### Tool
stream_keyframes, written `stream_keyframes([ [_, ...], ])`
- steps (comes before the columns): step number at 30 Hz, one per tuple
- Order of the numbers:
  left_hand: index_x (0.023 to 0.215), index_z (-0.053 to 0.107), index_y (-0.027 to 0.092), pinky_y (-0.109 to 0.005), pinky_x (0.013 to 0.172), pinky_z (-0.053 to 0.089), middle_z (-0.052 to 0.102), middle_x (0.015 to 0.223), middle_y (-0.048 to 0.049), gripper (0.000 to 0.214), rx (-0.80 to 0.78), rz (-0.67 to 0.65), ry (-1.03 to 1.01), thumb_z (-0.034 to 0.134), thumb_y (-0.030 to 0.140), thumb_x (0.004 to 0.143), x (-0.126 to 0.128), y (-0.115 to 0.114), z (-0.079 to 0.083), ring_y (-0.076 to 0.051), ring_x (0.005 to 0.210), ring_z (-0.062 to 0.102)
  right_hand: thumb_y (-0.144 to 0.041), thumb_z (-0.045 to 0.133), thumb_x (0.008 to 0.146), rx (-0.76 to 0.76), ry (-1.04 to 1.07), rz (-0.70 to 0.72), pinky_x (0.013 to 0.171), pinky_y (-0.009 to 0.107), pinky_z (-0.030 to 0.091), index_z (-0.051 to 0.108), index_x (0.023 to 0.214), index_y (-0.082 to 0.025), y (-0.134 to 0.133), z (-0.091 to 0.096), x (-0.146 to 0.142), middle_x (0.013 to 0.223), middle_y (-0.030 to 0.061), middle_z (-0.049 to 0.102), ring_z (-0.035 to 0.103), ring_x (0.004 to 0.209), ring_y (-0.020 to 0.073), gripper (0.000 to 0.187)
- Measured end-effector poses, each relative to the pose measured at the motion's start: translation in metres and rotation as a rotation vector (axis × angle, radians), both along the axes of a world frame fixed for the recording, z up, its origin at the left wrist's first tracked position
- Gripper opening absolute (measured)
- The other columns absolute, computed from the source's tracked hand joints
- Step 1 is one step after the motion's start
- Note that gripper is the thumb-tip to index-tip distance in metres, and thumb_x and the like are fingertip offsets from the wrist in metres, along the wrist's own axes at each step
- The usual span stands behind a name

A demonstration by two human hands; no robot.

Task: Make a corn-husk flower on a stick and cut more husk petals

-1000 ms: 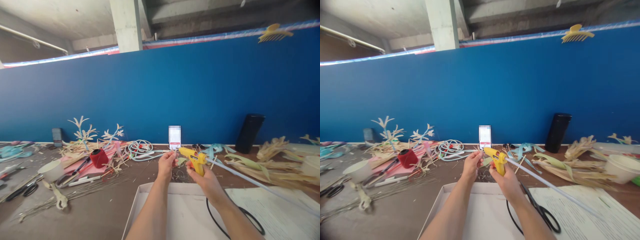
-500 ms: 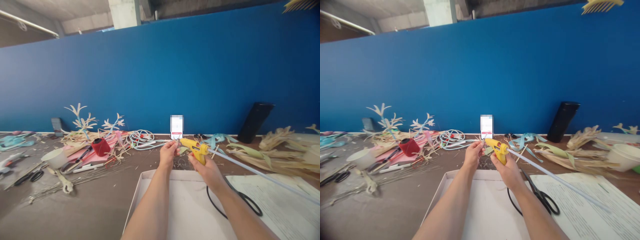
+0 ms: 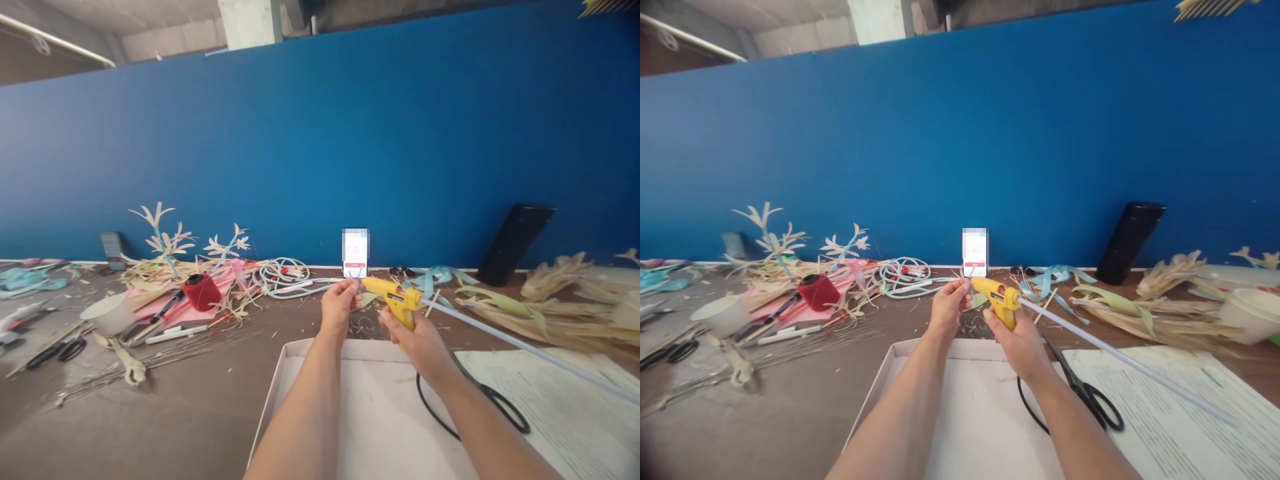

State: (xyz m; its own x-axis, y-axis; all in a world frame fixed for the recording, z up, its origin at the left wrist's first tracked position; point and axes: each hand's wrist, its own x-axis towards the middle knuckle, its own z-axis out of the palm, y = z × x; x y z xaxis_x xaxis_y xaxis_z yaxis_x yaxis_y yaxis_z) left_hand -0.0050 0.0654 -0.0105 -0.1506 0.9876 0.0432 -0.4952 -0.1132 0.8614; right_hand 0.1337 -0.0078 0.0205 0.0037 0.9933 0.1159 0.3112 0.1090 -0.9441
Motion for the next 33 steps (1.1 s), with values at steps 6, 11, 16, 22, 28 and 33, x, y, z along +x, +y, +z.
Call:
stream_keyframes([
  [6,0.079,0.066,0.011,-0.014,0.044,0.042,0.065,0.078,-0.0044,0.029,0.007,0.007,0.001,0.073,0.033,0.060,-0.0007,0.0007,-0.0010,-0.004,0.050,0.051,-0.054,0.055,0.074,-0.002,-0.037,-0.017,0.057,0.029,0.041,0.057,0.073,-0.019,-0.0004,-0.0006,-0.0003,0.056,-0.0003,0.054,0.052,0.060,0.0177,0.034],
  [11,0.080,0.066,0.011,-0.015,0.044,0.042,0.065,0.079,-0.0047,0.029,0.008,0.013,-0.003,0.073,0.032,0.060,-0.0010,0.0015,-0.0018,-0.004,0.050,0.051,-0.055,0.056,0.073,-0.005,-0.037,-0.038,0.057,0.029,0.041,0.057,0.072,-0.019,-0.0019,0.0011,-0.0006,0.057,0.0006,0.056,0.053,0.060,0.0182,0.036],
  [16,0.079,0.066,0.011,-0.015,0.044,0.042,0.065,0.079,-0.0048,0.030,-0.002,0.024,0.008,0.073,0.032,0.060,-0.0010,0.0017,-0.0012,-0.004,0.050,0.051,-0.053,0.057,0.072,-0.004,-0.023,-0.017,0.056,0.028,0.041,0.058,0.072,-0.019,-0.0019,0.0023,-0.0004,0.057,0.0010,0.056,0.053,0.060,0.0183,0.035],
  [22,0.080,0.066,0.011,-0.015,0.044,0.041,0.066,0.080,-0.0055,0.031,-0.008,0.031,0.017,0.074,0.033,0.059,-0.0006,0.0018,-0.0011,-0.004,0.050,0.051,-0.056,0.056,0.072,-0.032,-0.045,-0.025,0.054,0.028,0.039,0.060,0.074,-0.019,-0.0018,0.0025,0.0005,0.057,0.0010,0.056,0.052,0.057,0.0179,0.037],
  [28,0.081,0.066,0.012,-0.015,0.044,0.041,0.065,0.079,-0.0051,0.032,-0.002,0.033,0.028,0.074,0.033,0.060,-0.0006,0.0012,-0.0010,-0.004,0.051,0.052,-0.056,0.055,0.073,-0.014,-0.057,-0.028,0.054,0.028,0.038,0.059,0.075,-0.018,0.0001,-0.0020,0.0010,0.056,-0.0003,0.055,0.051,0.056,0.0169,0.038],
  [33,0.081,0.065,0.011,-0.015,0.044,0.041,0.065,0.076,-0.0046,0.031,-0.010,0.036,0.023,0.073,0.032,0.060,-0.0007,0.0014,-0.0010,-0.005,0.051,0.053,-0.055,0.055,0.073,-0.008,-0.076,-0.028,0.053,0.028,0.038,0.059,0.072,-0.019,-0.0009,0.0001,0.0003,0.055,0.0000,0.055,0.051,0.055,0.0165,0.037],
])
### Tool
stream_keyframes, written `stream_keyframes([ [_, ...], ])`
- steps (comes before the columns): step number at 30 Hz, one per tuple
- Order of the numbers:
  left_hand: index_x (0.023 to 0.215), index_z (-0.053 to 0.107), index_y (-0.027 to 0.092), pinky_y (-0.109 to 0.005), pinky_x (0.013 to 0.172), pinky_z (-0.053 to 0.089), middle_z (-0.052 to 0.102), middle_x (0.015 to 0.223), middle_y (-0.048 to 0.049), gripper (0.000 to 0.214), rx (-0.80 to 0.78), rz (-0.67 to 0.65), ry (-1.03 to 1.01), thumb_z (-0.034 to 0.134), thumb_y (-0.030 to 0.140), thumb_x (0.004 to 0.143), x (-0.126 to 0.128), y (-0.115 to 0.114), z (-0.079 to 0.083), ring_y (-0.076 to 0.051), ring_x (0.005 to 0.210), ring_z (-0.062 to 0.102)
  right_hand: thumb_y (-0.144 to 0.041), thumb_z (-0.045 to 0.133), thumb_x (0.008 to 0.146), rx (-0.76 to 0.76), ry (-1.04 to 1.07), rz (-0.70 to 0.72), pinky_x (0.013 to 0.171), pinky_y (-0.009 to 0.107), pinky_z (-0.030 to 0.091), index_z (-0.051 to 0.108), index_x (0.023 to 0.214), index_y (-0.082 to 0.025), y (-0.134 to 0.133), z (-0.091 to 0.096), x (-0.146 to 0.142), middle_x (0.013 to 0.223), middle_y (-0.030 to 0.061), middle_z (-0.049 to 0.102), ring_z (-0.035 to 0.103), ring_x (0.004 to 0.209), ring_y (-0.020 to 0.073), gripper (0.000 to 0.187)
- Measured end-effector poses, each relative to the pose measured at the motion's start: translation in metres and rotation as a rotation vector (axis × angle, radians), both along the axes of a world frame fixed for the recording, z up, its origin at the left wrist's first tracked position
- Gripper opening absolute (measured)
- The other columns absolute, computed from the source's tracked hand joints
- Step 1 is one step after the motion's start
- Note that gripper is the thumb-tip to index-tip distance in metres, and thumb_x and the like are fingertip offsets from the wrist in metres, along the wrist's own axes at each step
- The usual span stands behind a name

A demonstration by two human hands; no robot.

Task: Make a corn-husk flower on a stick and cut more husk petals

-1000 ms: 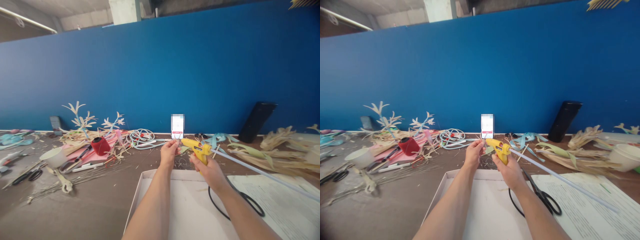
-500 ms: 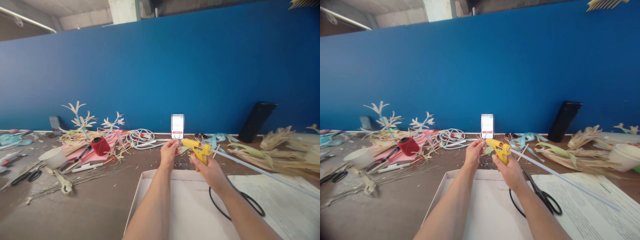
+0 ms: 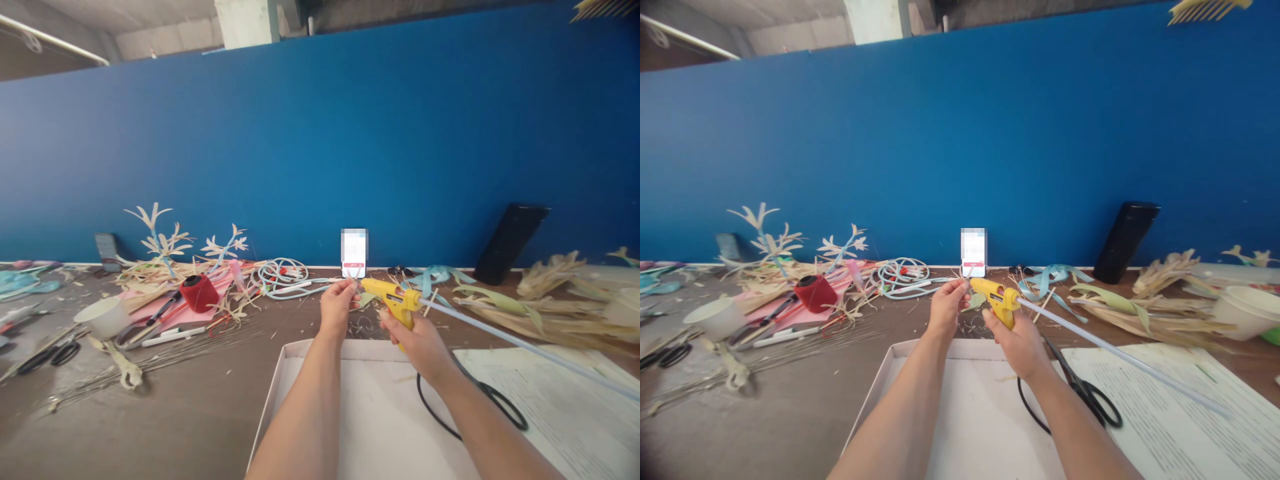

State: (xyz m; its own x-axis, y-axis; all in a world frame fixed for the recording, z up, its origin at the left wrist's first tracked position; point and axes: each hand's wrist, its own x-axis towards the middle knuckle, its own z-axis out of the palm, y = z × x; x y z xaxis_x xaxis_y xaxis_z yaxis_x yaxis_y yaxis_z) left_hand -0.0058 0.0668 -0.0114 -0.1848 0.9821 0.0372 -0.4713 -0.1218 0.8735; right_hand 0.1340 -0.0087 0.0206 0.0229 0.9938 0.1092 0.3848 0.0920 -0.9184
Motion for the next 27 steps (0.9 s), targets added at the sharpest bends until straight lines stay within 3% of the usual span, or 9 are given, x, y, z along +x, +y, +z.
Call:
stream_keyframes([
  [27,0.080,0.066,0.012,-0.015,0.043,0.042,0.066,0.079,-0.0047,0.028,0.012,-0.004,0.005,0.072,0.032,0.061,0.0008,0.0005,-0.0012,-0.004,0.050,0.052,-0.052,0.056,0.074,0.006,-0.006,-0.012,0.052,0.028,0.038,0.060,0.073,-0.017,0.0001,-0.0008,-0.0001,0.057,0.0013,0.057,0.051,0.055,0.0161,0.035],
])
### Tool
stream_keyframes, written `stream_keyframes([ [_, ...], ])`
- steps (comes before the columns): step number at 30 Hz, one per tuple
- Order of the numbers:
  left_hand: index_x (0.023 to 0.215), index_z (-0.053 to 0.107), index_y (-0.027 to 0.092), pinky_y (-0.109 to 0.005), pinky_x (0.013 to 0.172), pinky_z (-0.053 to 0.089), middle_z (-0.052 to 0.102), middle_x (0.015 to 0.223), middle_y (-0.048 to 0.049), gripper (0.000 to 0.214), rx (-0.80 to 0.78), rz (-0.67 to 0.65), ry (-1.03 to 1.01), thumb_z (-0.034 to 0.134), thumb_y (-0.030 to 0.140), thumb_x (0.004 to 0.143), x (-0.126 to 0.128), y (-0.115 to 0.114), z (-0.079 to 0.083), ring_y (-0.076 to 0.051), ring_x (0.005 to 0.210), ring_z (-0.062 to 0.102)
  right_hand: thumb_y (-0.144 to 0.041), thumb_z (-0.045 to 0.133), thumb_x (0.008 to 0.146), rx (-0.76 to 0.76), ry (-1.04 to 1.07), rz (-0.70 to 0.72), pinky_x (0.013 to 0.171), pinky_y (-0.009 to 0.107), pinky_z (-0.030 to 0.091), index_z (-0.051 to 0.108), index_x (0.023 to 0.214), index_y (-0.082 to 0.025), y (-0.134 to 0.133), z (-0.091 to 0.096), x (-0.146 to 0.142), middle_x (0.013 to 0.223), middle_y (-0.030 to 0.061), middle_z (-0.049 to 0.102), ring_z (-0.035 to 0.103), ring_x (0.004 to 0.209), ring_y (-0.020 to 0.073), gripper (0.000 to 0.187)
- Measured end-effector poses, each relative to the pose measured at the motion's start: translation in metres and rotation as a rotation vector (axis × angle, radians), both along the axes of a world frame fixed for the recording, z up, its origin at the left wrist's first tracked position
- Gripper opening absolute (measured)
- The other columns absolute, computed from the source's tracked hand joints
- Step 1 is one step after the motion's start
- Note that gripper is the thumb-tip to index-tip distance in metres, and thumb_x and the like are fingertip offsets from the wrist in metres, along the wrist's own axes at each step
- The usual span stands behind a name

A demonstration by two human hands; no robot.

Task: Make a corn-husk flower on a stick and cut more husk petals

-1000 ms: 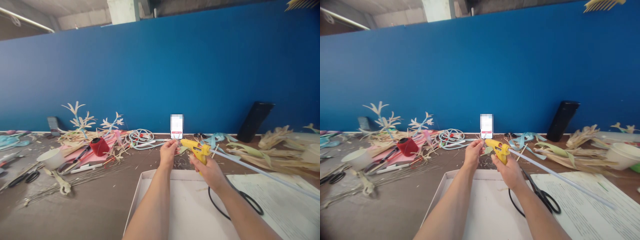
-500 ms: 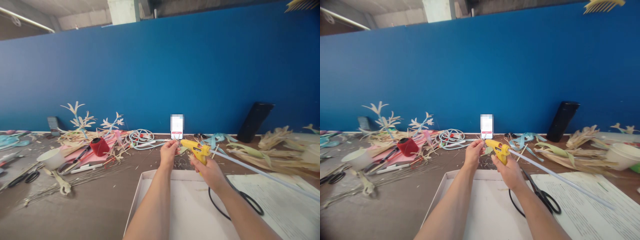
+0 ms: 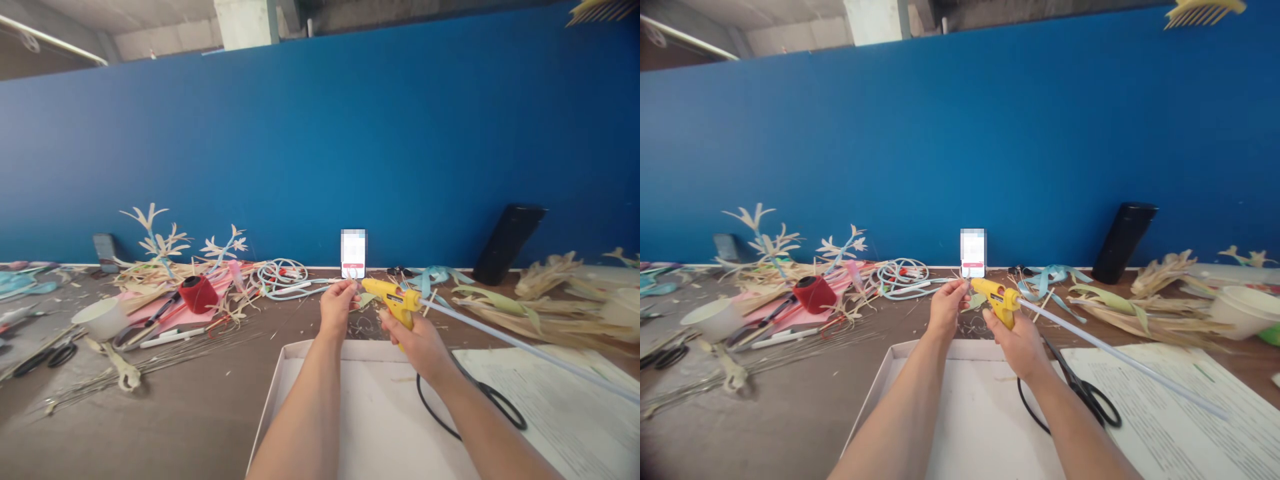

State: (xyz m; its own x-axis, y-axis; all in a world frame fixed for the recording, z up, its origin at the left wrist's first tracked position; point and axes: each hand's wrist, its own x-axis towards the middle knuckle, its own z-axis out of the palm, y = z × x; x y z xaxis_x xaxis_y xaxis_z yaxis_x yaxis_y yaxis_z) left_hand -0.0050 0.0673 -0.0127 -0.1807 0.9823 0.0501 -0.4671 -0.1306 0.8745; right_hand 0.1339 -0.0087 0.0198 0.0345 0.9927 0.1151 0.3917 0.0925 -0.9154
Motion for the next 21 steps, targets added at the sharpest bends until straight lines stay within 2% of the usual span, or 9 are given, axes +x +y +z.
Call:
stream_keyframes([
  [15,0.081,0.065,0.011,-0.014,0.043,0.042,0.065,0.076,-0.0039,0.027,-0.005,0.006,-0.002,0.072,0.030,0.063,0.0003,0.0009,0.0005,-0.004,0.050,0.053,-0.054,0.054,0.074,-0.012,-0.024,0.013,0.055,0.028,0.039,0.059,0.076,-0.018,-0.0003,-0.0005,0.0005,0.063,0.0014,0.059,0.052,0.056,0.0160,0.036],
  [21,0.081,0.065,0.011,-0.014,0.043,0.042,0.065,0.077,-0.0041,0.028,-0.007,0.001,0.003,0.072,0.030,0.062,-0.0003,0.0009,0.0009,-0.004,0.050,0.053,-0.054,0.054,0.074,-0.009,-0.032,-0.001,0.053,0.027,0.038,0.059,0.072,-0.018,-0.0003,-0.0005,-0.0003,0.058,0.0002,0.058,0.051,0.054,0.0154,0.037],
])
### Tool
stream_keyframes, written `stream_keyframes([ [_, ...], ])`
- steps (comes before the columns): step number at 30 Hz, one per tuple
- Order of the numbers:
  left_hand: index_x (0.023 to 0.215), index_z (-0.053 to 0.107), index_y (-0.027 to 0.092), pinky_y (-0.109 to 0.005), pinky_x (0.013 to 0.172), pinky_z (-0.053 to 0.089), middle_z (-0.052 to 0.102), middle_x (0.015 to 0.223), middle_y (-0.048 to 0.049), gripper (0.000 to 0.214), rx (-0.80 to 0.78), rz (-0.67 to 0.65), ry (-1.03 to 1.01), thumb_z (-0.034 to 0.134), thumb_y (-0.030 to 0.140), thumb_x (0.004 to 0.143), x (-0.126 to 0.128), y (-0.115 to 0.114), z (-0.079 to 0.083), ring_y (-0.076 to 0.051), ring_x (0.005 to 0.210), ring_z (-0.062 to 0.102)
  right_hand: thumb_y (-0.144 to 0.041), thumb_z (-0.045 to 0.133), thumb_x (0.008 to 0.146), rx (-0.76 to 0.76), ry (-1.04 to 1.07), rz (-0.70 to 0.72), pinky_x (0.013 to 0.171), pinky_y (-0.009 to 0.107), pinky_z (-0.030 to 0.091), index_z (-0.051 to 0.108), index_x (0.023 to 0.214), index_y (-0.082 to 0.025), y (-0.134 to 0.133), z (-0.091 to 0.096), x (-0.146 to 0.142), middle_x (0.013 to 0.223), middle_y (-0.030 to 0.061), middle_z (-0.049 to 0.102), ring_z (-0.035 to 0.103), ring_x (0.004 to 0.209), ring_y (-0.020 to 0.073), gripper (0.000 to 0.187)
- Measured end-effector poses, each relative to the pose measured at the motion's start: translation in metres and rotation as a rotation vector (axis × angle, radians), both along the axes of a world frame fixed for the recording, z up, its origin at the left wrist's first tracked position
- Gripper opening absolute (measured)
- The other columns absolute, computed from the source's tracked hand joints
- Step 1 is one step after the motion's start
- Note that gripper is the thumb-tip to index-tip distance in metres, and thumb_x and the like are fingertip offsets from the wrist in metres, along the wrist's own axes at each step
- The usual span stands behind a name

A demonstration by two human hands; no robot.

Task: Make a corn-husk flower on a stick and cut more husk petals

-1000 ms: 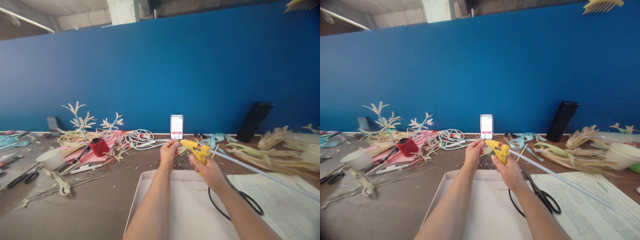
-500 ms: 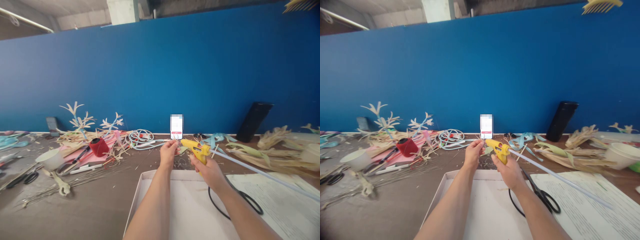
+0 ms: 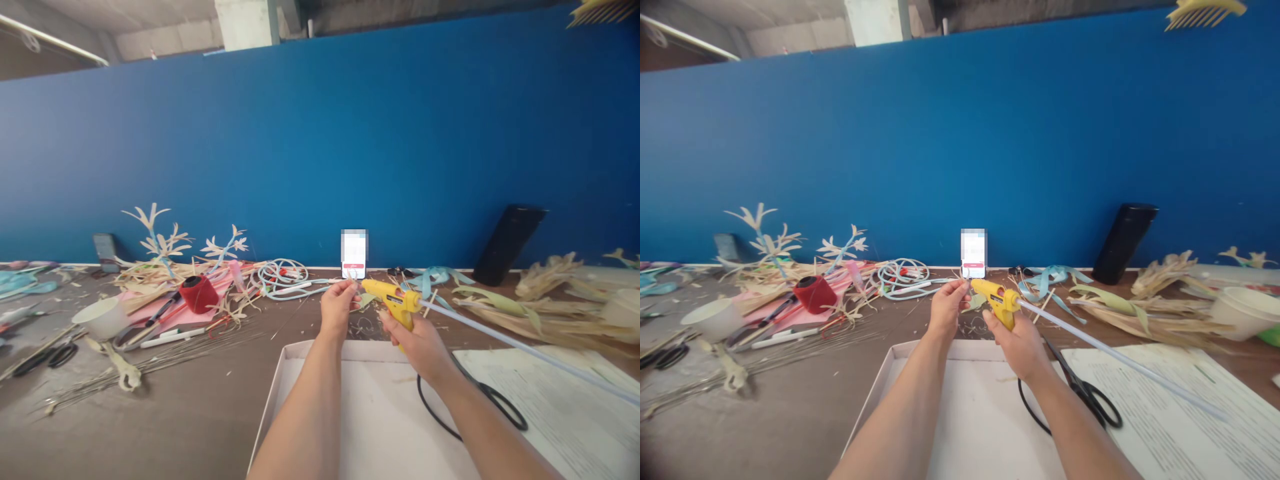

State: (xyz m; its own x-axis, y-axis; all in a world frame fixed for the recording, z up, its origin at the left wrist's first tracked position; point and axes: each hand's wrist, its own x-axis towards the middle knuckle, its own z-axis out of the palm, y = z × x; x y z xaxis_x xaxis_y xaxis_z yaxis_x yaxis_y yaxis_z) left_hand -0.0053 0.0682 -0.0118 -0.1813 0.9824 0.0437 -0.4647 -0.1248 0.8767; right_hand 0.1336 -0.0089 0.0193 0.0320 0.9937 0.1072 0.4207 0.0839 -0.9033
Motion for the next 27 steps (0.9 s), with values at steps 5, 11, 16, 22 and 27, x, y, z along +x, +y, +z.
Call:
stream_keyframes([
  [5,0.081,0.065,0.011,-0.015,0.044,0.042,0.066,0.078,-0.0045,0.029,-0.003,0.000,0.001,0.073,0.032,0.061,0.000,-0.001,0.000,-0.004,0.050,0.052,-0.054,0.054,0.074,0.015,0.017,0.007,0.053,0.027,0.038,0.058,0.071,-0.018,0.001,0.000,0.000,0.057,-0.0002,0.057,0.051,0.054,0.0154,0.037],
  [11,0.082,0.066,0.011,-0.015,0.044,0.041,0.067,0.081,-0.0061,0.030,0.011,-0.006,0.004,0.072,0.033,0.061,0.000,-0.001,0.001,-0.004,0.050,0.051,-0.054,0.054,0.074,0.016,0.021,0.000,0.054,0.028,0.040,0.059,0.070,-0.017,0.001,0.001,0.001,0.055,0.0003,0.056,0.052,0.056,0.0164,0.037],
  [16,0.082,0.066,0.011,-0.015,0.044,0.042,0.067,0.081,-0.0065,0.030,0.009,-0.010,0.004,0.072,0.033,0.062,0.000,0.000,0.000,-0.004,0.050,0.051,-0.053,0.059,0.072,0.015,0.094,-0.075,0.052,0.027,0.042,0.064,0.081,-0.016,0.000,0.006,0.002,0.062,0.0035,0.063,0.054,0.055,0.0157,0.039],
  [22,0.083,0.065,0.011,-0.014,0.044,0.042,0.066,0.084,-0.0070,0.030,0.012,-0.015,0.002,0.072,0.032,0.062,0.001,-0.001,0.000,-0.004,0.052,0.052,-0.046,0.066,0.070,0.041,0.286,-0.108,0.041,0.023,0.039,0.059,0.097,-0.016,-0.002,0.022,0.022,0.075,0.0058,0.067,0.050,0.047,0.0114,0.041],
  [27,0.083,0.065,0.012,-0.014,0.044,0.042,0.066,0.083,-0.0058,0.030,0.008,0.001,-0.011,0.072,0.033,0.062,0.000,-0.001,0.000,-0.004,0.053,0.052,-0.035,0.072,0.064,-0.107,0.543,-0.146,0.033,0.017,0.034,0.061,0.083,-0.019,-0.024,0.025,0.072,0.068,0.0009,0.061,0.045,0.043,0.0070,0.026],
])
